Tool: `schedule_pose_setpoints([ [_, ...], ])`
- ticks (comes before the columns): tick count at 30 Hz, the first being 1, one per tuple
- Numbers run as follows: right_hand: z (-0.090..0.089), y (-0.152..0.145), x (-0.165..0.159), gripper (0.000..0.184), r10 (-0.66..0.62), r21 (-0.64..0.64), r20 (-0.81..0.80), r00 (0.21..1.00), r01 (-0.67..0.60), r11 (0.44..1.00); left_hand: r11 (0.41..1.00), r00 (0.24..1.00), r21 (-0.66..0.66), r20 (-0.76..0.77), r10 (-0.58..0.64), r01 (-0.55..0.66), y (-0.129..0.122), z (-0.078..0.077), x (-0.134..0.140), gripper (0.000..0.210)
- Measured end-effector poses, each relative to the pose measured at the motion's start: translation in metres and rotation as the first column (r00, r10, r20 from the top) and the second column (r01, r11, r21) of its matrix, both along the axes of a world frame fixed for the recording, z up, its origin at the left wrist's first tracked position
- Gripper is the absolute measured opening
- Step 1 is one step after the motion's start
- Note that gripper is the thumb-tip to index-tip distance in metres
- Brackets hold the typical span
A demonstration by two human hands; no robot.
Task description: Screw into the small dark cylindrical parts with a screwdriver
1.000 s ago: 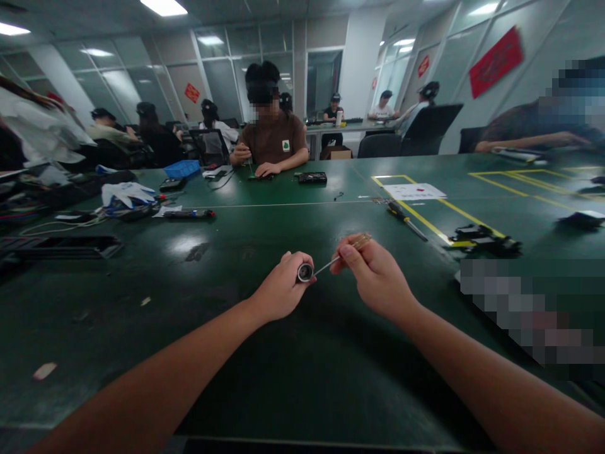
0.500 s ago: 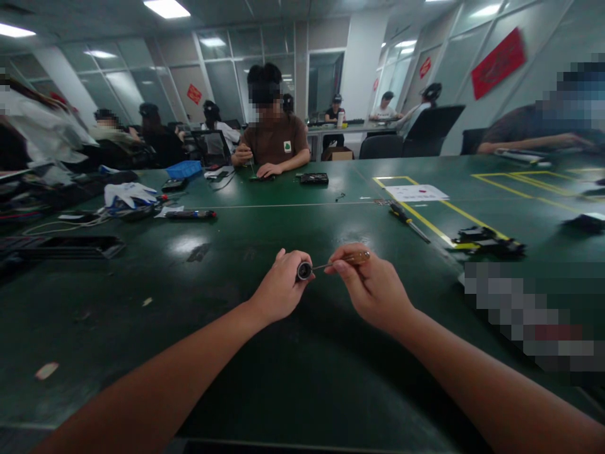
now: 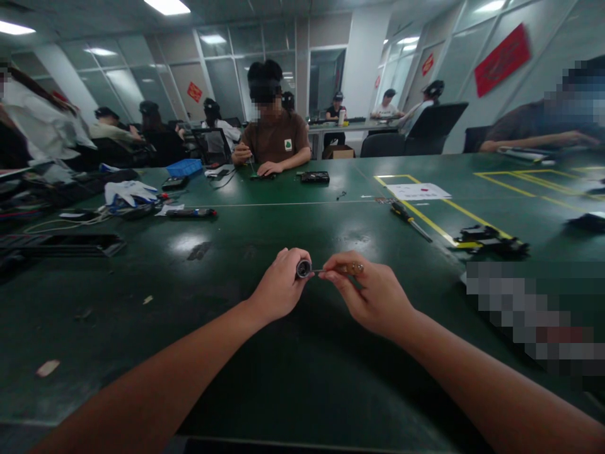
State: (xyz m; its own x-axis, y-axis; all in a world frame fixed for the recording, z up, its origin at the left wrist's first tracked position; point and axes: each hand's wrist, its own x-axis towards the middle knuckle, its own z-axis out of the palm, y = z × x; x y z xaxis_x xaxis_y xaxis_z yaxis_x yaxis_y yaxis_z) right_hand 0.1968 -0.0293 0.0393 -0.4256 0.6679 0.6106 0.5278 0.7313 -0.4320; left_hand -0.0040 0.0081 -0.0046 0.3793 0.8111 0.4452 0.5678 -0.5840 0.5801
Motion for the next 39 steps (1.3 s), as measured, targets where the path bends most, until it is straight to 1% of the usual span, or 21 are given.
schedule_pose_setpoints([
  [3, 0.002, -0.003, 0.001, 0.006, 0.008, 0.009, -0.001, 1.000, -0.008, 1.000, 1.000, 1.000, -0.008, 0.004, 0.014, -0.014, 0.001, 0.000, -0.001, 0.008],
  [8, 0.004, -0.005, 0.003, 0.007, -0.064, 0.070, -0.056, 0.996, 0.068, 0.995, 1.000, 0.999, -0.030, 0.037, 0.005, -0.004, 0.000, 0.002, 0.001, 0.007],
  [13, 0.002, -0.004, 0.001, 0.007, -0.025, 0.043, -0.019, 1.000, 0.026, 0.999, 0.997, 0.999, -0.071, 0.043, 0.018, -0.014, -0.003, 0.004, 0.001, 0.008],
  [23, 0.004, -0.005, 0.002, 0.011, -0.022, 0.019, -0.004, 1.000, 0.022, 1.000, 0.993, 0.993, -0.119, 0.112, 0.038, -0.025, 0.000, 0.001, -0.002, 0.012],
  [26, 0.005, -0.007, 0.002, 0.013, -0.006, 0.035, 0.006, 1.000, 0.005, 0.999, 0.994, 0.991, -0.107, 0.131, 0.042, -0.028, 0.002, 0.001, -0.003, 0.012],
  [31, 0.008, -0.015, 0.001, 0.009, -0.037, 0.107, -0.043, 0.998, 0.042, 0.993, 0.997, 0.993, -0.082, 0.118, 0.020, -0.010, 0.001, 0.004, -0.001, 0.011],
  [34, 0.008, -0.016, 0.000, 0.009, -0.001, 0.134, -0.014, 1.000, 0.003, 0.991, 0.996, 0.992, -0.087, 0.128, 0.005, 0.006, -0.001, 0.005, 0.000, 0.010],
  [39, 0.002, -0.011, -0.003, 0.011, 0.077, 0.107, 0.071, 0.995, -0.085, 0.991, 0.991, 0.987, -0.131, 0.161, 0.016, 0.006, -0.002, 0.004, 0.001, 0.010],
])
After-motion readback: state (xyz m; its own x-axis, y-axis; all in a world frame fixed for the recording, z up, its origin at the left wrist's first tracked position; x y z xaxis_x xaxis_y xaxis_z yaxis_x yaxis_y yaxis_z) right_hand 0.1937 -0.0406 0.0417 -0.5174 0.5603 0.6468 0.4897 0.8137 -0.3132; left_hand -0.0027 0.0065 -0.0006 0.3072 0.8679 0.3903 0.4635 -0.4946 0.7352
